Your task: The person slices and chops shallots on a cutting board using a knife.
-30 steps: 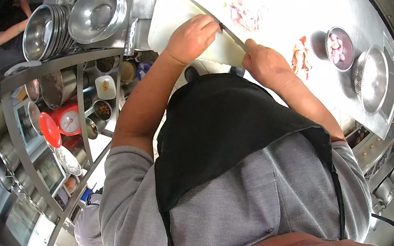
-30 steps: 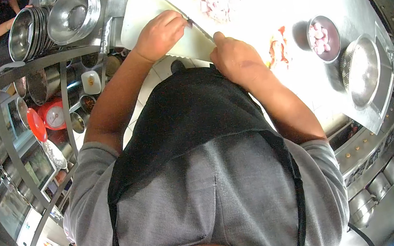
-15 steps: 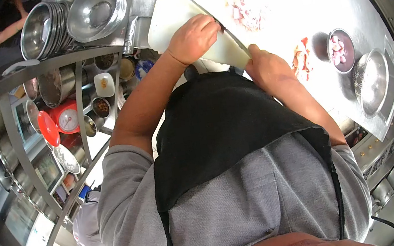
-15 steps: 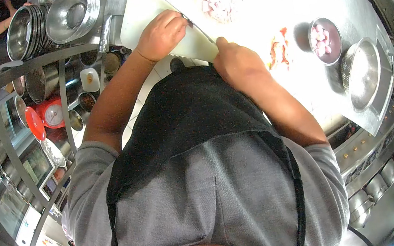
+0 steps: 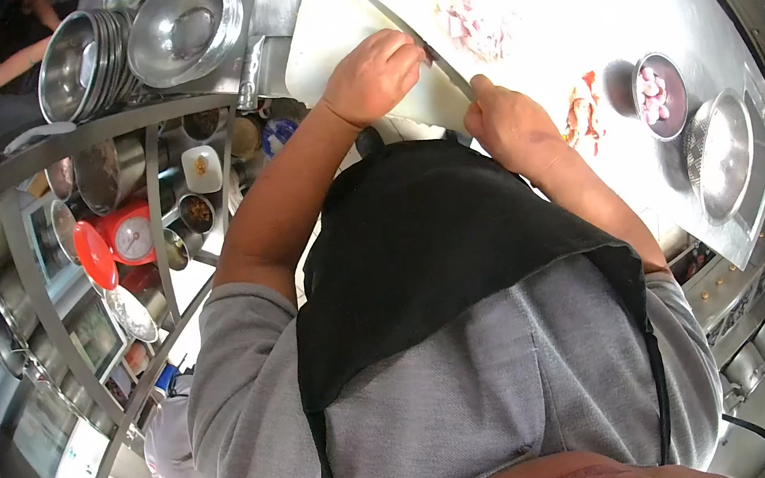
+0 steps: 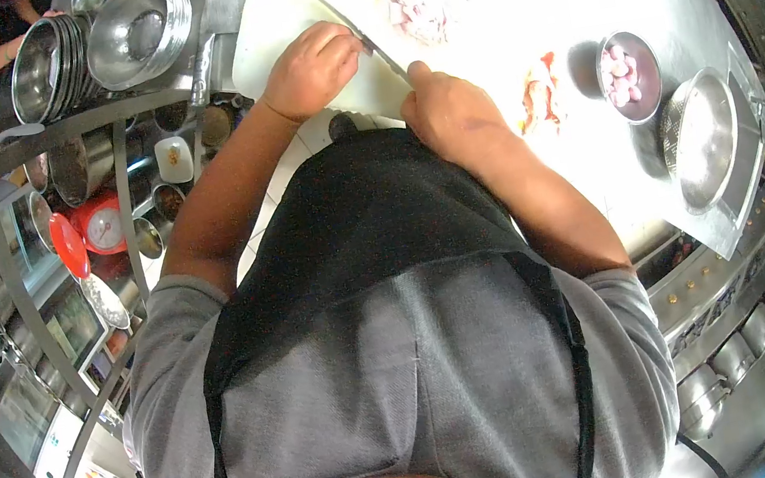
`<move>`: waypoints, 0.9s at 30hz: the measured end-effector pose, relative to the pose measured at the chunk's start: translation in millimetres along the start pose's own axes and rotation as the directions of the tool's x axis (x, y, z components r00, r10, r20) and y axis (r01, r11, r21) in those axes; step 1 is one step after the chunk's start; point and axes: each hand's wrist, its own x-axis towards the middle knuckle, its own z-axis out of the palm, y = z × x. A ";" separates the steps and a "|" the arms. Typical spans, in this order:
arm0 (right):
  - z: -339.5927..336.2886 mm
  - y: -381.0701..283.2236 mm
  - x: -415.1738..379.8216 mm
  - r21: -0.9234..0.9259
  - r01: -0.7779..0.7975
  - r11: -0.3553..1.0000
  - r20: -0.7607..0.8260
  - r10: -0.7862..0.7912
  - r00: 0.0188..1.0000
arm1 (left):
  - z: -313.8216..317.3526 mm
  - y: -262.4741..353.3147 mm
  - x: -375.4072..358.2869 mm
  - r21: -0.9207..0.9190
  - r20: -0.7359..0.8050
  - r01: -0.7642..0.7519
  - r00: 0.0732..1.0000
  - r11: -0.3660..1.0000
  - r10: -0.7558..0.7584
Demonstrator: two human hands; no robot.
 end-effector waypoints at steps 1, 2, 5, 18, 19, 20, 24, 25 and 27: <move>-4.3 -3.9 -1.2 0.002 0.001 1.000 -0.002 -0.001 1.000 | -0.7 -0.1 -0.2 -0.005 0.001 0.004 1.000 1.000 -0.004; -13.3 -10.6 -4.8 0.004 -0.025 1.000 0.029 0.025 0.999 | -1.0 0.1 -0.9 -0.005 0.002 0.003 1.000 1.000 -0.003; -28.5 -18.1 -17.5 -0.011 -0.083 0.996 0.094 0.084 0.992 | -0.2 -0.3 -1.0 0.010 0.007 0.002 1.000 1.000 -0.002; -25.9 -22.9 -15.7 -0.014 -0.097 0.995 0.096 0.098 0.991 | -0.4 -2.1 -0.5 -0.001 -0.003 -0.021 1.000 1.000 0.021; -24.0 -22.7 -15.3 -0.014 -0.098 0.995 0.097 0.098 0.990 | 0.0 -2.4 -0.7 -0.007 -0.012 -0.026 1.000 1.000 0.026; -19.9 -21.6 -14.7 -0.014 -0.108 0.994 0.098 0.109 0.989 | -0.3 -2.3 -1.0 -0.009 -0.012 -0.026 1.000 1.000 0.026; 4.7 -5.8 3.9 0.033 -0.016 0.999 0.002 0.016 1.000 | -0.2 -1.4 0.6 -0.019 -0.005 -0.009 1.000 1.000 0.008; 2.3 -7.9 5.1 0.032 -0.013 0.999 0.001 0.013 1.000 | -0.6 -1.8 0.9 -0.030 -0.021 -0.010 1.000 1.000 0.010; -7.2 -14.3 5.9 0.021 -0.035 0.999 0.003 0.035 0.999 | -1.6 -1.0 -0.2 -0.028 -0.018 -0.011 1.000 1.000 0.010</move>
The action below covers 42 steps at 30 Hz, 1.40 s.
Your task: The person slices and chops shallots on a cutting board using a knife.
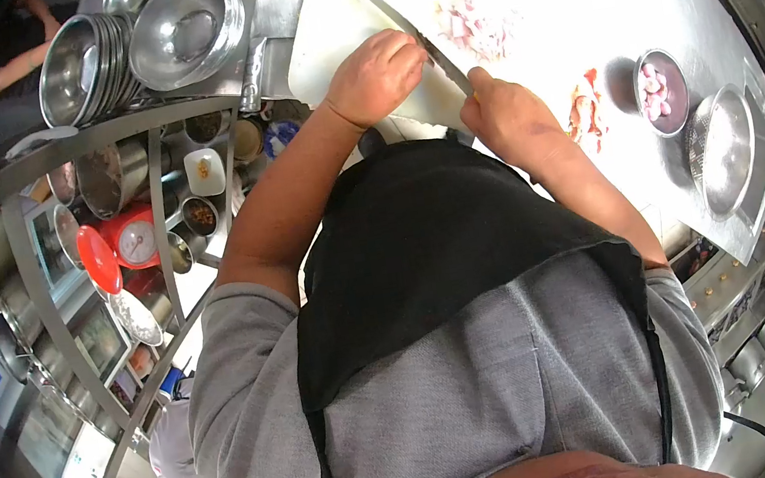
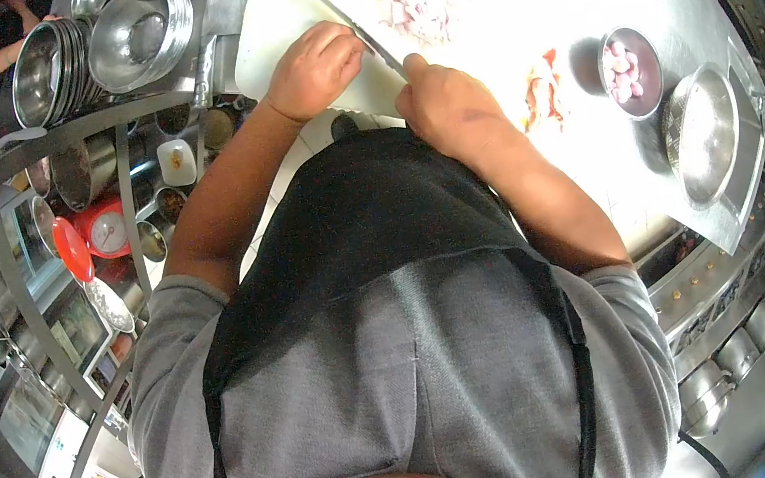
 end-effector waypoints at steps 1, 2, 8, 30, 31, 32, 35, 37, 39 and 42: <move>-5.0 -0.7 -3.4 -0.002 -0.002 1.000 -0.003 0.002 1.000 | 0.6 -0.4 0.8 0.001 0.000 -0.003 1.000 1.000 0.003; -9.9 -1.7 -10.9 -0.003 -0.005 1.000 0.014 0.005 1.000 | 1.2 -0.7 0.9 0.000 -0.002 -0.003 1.000 1.000 0.003; -7.8 -3.2 -19.6 -0.005 -0.038 0.999 0.074 0.038 0.997 | 1.7 -0.9 -1.1 0.030 -0.003 -0.005 1.000 1.000 0.005; -3.1 -2.1 2.6 0.061 -0.005 0.998 -0.001 0.005 1.000 | 1.3 -1.6 -1.8 0.019 -0.002 -0.014 1.000 1.000 0.014; -7.7 -3.2 -3.2 0.060 -0.006 0.998 -0.001 0.006 1.000 | 1.6 -1.2 -2.0 0.030 0.000 -0.010 1.000 0.999 0.010; -12.0 -3.2 -10.5 0.055 -0.012 0.998 0.023 0.011 1.000 | 1.5 -1.2 -2.1 0.030 -0.001 -0.008 1.000 1.000 0.008; -12.8 1.5 -22.8 0.032 -0.025 0.999 0.052 0.024 0.998 | 2.7 -1.4 -2.5 0.034 -0.008 -0.009 1.000 0.999 0.009; -12.8 2.0 -25.1 0.014 -0.031 0.999 0.053 0.030 0.998 | 3.8 -2.4 -2.2 0.050 -0.029 -0.034 0.999 0.998 0.036; -13.3 -0.9 -25.3 0.030 -0.045 0.999 0.066 0.043 0.997 | 2.7 -1.6 -1.8 0.043 -0.026 -0.030 0.999 0.999 0.031; -9.4 0.7 -21.8 0.014 -0.050 0.999 0.069 0.048 0.996 | 3.1 -2.0 -2.6 0.045 -0.017 -0.025 1.000 0.999 0.026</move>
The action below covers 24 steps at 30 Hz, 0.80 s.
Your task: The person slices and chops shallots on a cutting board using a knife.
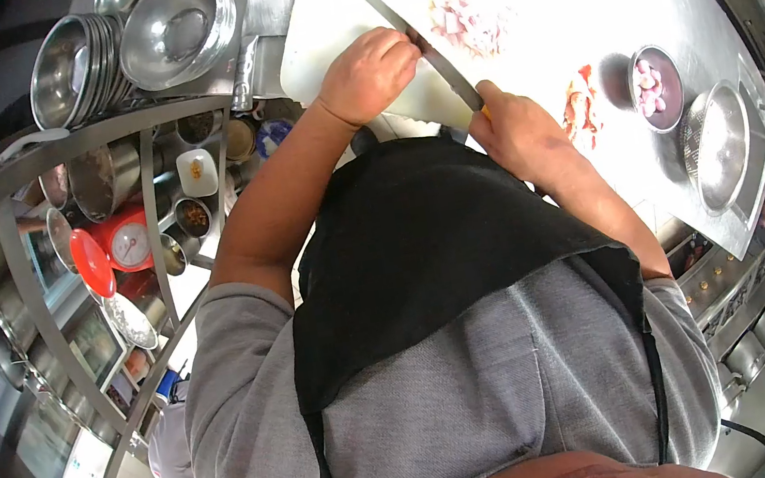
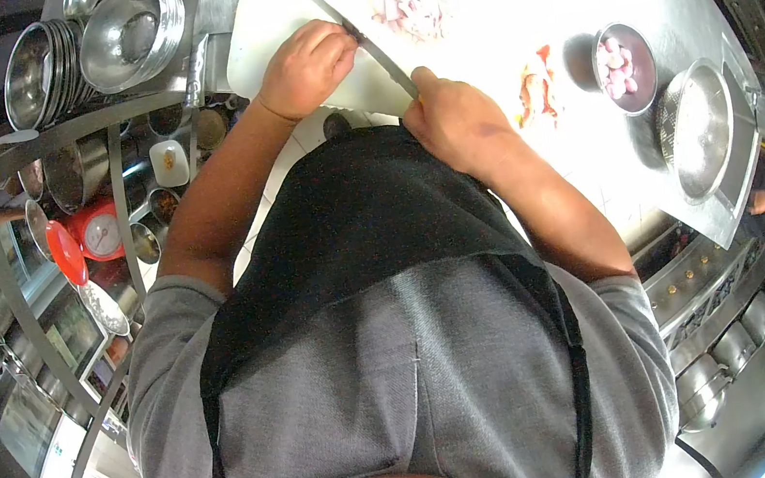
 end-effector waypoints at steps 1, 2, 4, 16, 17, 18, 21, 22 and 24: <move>1.1 1.5 1.1 0.000 0.000 1.000 0.000 0.000 1.000 | 0.5 -0.3 -0.3 0.009 0.005 0.000 1.000 1.000 0.000; 2.3 3.3 2.2 0.002 0.021 1.000 -0.007 -0.021 1.000 | 0.6 -0.4 -0.7 0.010 0.004 0.000 1.000 1.000 0.000; 2.3 2.9 3.4 0.004 0.045 0.999 -0.013 -0.045 0.999 | 0.1 -0.9 -1.3 0.008 0.006 0.001 1.000 1.000 -0.001; 9.2 -0.9 40.0 0.020 0.061 0.998 0.005 -0.061 0.998 | -1.3 0.9 0.2 -0.025 0.021 0.014 1.000 1.000 -0.013; 11.1 2.2 49.0 0.016 0.061 0.998 -0.003 -0.061 0.998 | -1.4 0.6 0.4 -0.025 0.020 0.012 1.000 1.000 -0.012; 11.8 3.6 53.1 0.011 0.062 0.998 -0.012 -0.061 0.998 | -1.6 0.1 1.0 -0.034 0.023 0.006 1.000 0.999 -0.005; -9.9 -8.2 42.7 0.128 -0.012 0.992 -0.046 0.018 0.999 | -3.4 -0.4 2.5 -0.047 0.017 0.011 1.000 0.999 -0.011; -10.5 -5.5 41.4 0.135 -0.036 0.990 -0.081 0.047 0.996 | -3.6 0.2 2.5 -0.053 0.008 0.028 1.000 0.998 -0.027; -23.3 -3.8 31.3 0.134 -0.062 0.989 -0.102 0.076 0.992 | -3.6 0.8 3.3 -0.053 -0.030 0.070 0.997 0.996 -0.072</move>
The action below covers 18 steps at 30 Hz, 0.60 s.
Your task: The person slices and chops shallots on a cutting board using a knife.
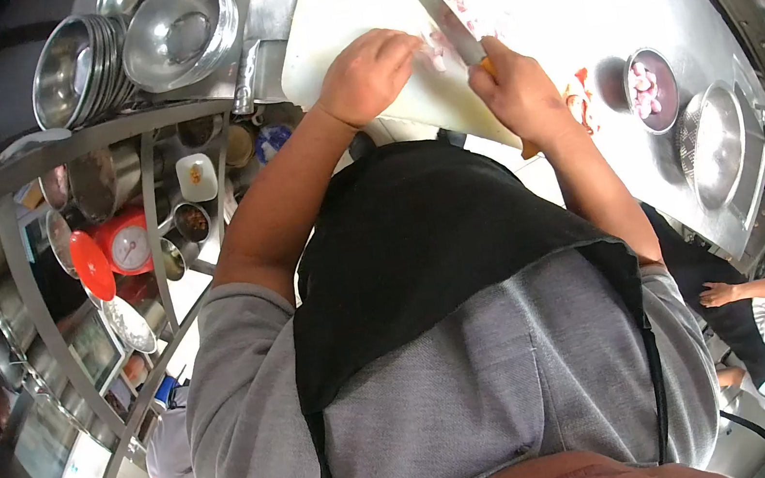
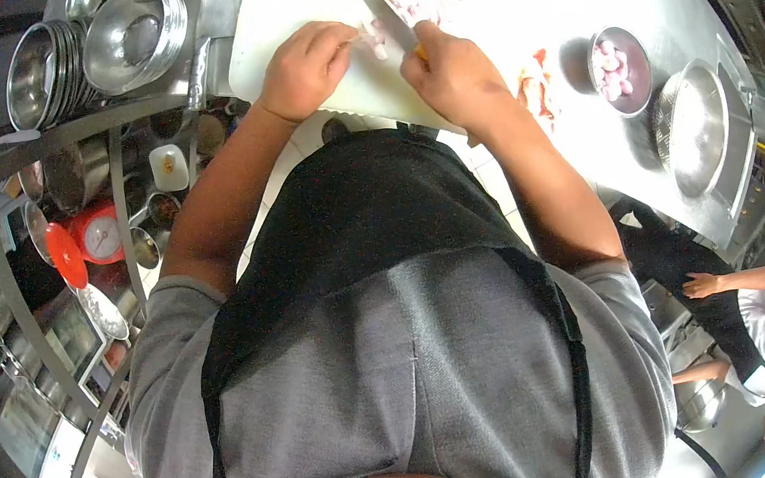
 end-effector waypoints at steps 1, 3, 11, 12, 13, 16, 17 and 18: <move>-6.6 1.1 -3.9 -0.001 -0.024 1.000 -0.022 0.024 0.999 | -0.3 0.1 0.3 0.002 -0.038 0.045 0.998 0.999 -0.044; -2.4 24.8 -4.0 -0.058 0.040 0.998 -0.080 -0.044 0.996 | -0.4 -0.8 -0.9 -0.019 -0.078 0.134 0.988 0.991 -0.135; 0.6 67.2 -32.0 -0.346 0.152 0.926 -0.416 -0.297 0.860 | -47.7 13.5 21.9 -0.111 -0.318 0.237 0.912 0.965 -0.260; 3.4 74.6 -30.9 -0.341 0.148 0.928 -0.421 -0.292 0.859 | -58.4 15.0 32.7 -0.110 -0.312 0.232 0.915 0.966 -0.256; 5.6 81.4 -29.1 -0.352 0.205 0.913 -0.428 -0.352 0.832 | -68.4 16.8 44.0 -0.047 -0.192 0.235 0.952 0.971 -0.240; 4.4 88.9 -23.2 -0.367 0.306 0.878 -0.435 -0.453 0.778 | -68.2 16.3 65.2 0.200 0.103 0.108 0.986 0.974 -0.131; 3.3 89.1 -21.2 -0.372 0.355 0.858 -0.427 -0.497 0.755 | -64.1 13.7 70.7 0.354 0.281 -0.036 0.957 0.935 -0.070; 0.8 87.7 -18.0 -0.368 0.353 0.860 -0.433 -0.495 0.753 | -56.4 8.2 69.0 0.378 0.422 -0.037 0.896 0.925 -0.136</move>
